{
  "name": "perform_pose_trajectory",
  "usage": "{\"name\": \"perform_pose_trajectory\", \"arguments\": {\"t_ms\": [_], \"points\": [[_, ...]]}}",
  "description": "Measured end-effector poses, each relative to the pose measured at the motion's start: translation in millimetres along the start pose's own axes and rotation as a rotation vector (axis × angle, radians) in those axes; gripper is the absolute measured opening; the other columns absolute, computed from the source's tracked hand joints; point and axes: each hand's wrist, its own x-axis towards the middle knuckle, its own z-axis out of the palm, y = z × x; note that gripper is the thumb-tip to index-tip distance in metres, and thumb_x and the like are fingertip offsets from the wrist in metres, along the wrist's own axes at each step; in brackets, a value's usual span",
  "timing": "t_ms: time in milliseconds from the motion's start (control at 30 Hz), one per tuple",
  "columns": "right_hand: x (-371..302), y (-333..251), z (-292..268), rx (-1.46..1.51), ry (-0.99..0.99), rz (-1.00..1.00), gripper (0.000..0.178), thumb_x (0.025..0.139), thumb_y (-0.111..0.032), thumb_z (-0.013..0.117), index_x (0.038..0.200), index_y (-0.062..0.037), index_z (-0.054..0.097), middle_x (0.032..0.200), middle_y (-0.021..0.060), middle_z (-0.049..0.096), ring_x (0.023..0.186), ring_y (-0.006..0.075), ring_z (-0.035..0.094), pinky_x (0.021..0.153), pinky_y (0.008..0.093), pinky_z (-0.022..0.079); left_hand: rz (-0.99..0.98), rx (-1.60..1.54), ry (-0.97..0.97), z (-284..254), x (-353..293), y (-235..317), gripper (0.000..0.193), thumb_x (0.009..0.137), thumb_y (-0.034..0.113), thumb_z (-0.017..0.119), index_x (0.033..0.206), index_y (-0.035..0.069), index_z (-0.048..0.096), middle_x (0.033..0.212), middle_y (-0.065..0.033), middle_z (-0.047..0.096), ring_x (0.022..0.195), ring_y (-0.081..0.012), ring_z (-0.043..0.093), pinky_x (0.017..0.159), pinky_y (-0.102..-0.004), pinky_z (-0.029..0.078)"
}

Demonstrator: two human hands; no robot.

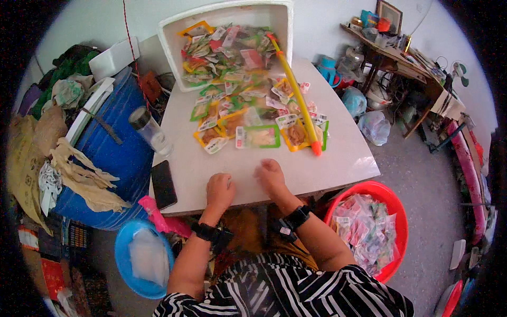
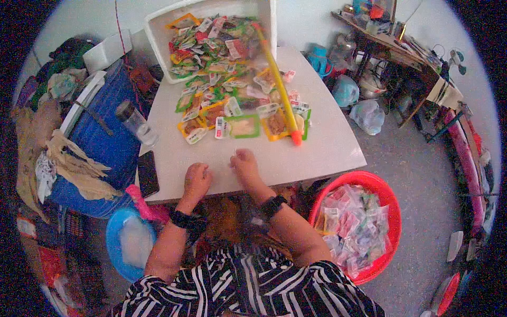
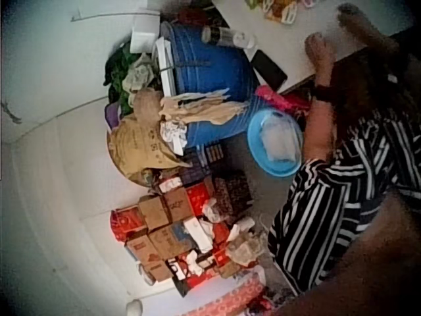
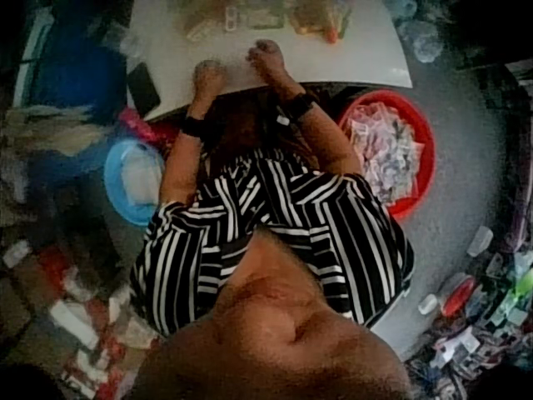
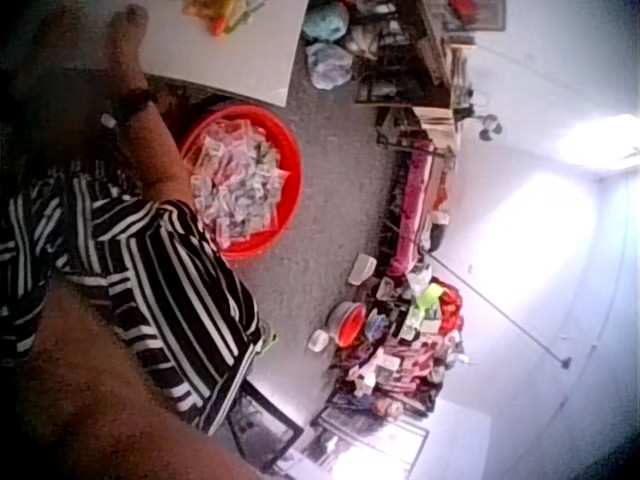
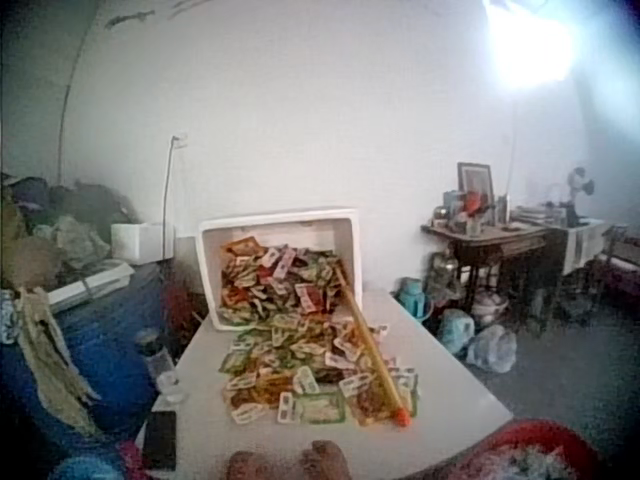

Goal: The person repeatedly picks up small snack packets from a table, places them into clear plastic bags, and transfers the filled bags into a red basin. The process is repetitive, involving handling individual packets and bags one at a time.

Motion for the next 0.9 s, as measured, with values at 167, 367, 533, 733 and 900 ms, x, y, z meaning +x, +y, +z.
{"name": "perform_pose_trajectory", "arguments": {"t_ms": [167, 367, 533, 733, 900], "points": [[3.9, 5.2, -8.6, -0.407, -0.12, 0.067, 0.025, 0.07, -0.014, 0.053, 0.09, -0.0005, 0.046, 0.073, 0.007, 0.053, 0.063, 0.0148, 0.052, 0.054, 0.0273, 0.042, -0.072, 0.136, -0.091, -12.5, 3.7, 4.2, 0.014, 0.064, 0.01, 0.053, 0.075, 0.002, 0.051, 0.078, -0.013, 0.052, 0.074, -0.0294, 0.047, 0.067, -0.0384, 0.038], [-5.7, 5.2, -1.0, -0.478, -0.109, -0.086, 0.023, 0.07, -0.016, 0.054, 0.088, -0.0005, 0.049, 0.075, 0.0069, 0.054, 0.064, 0.0139, 0.052, 0.056, 0.027, 0.042, -0.233, -0.45, -0.044, 4.5, 13.7, 37.2, 0.014, 0.069, 0.014, 0.052, 0.076, 0.002, 0.051, 0.075, -0.0124, 0.052, 0.07, -0.0254, 0.049, 0.064, -0.033, 0.04], [-0.6, 7.3, -11.3, -0.306, -0.203, -0.01, 0.017, 0.074, -0.015, 0.05, 0.083, -0.0004, 0.051, 0.071, 0.0051, 0.053, 0.063, 0.0116, 0.05, 0.054, 0.0242, 0.041, -0.323, -0.558, -0.149, 19.8, 13.4, 36.6, 0.016, 0.071, 0.017, 0.053, 0.077, 0.002, 0.052, 0.075, -0.0124, 0.053, 0.068, -0.0234, 0.051, 0.062, -0.0315, 0.041], [-4.5, -3.4, -13.5, -0.121, -0.326, 0.1, 0.015, 0.077, -0.014, 0.046, 0.081, -0.0009, 0.05, 0.068, 0.0038, 0.051, 0.058, 0.0102, 0.048, 0.052, 0.0229, 0.04, -0.344, -0.528, -0.23, 17.2, 16.3, 38.6, 0.019, 0.07, 0.02, 0.055, 0.075, 0.002, 0.052, 0.073, -0.0133, 0.054, 0.069, -0.0254, 0.052, 0.062, -0.0324, 0.041], [-8.1, -10.6, -11.2, -0.118, -0.333, 0.113, 0.015, 0.077, -0.015, 0.046, 0.08, -0.0011, 0.05, 0.068, 0.0036, 0.051, 0.057, 0.0107, 0.048, 0.051, 0.0225, 0.04, -0.338, -0.489, -0.247, 15.6, 17.3, 39.3, 0.017, 0.068, 0.017, 0.054, 0.074, 0.002, 0.052, 0.071, -0.0144, 0.054, 0.068, -0.0277, 0.052, 0.061, -0.0339, 0.041]]}}
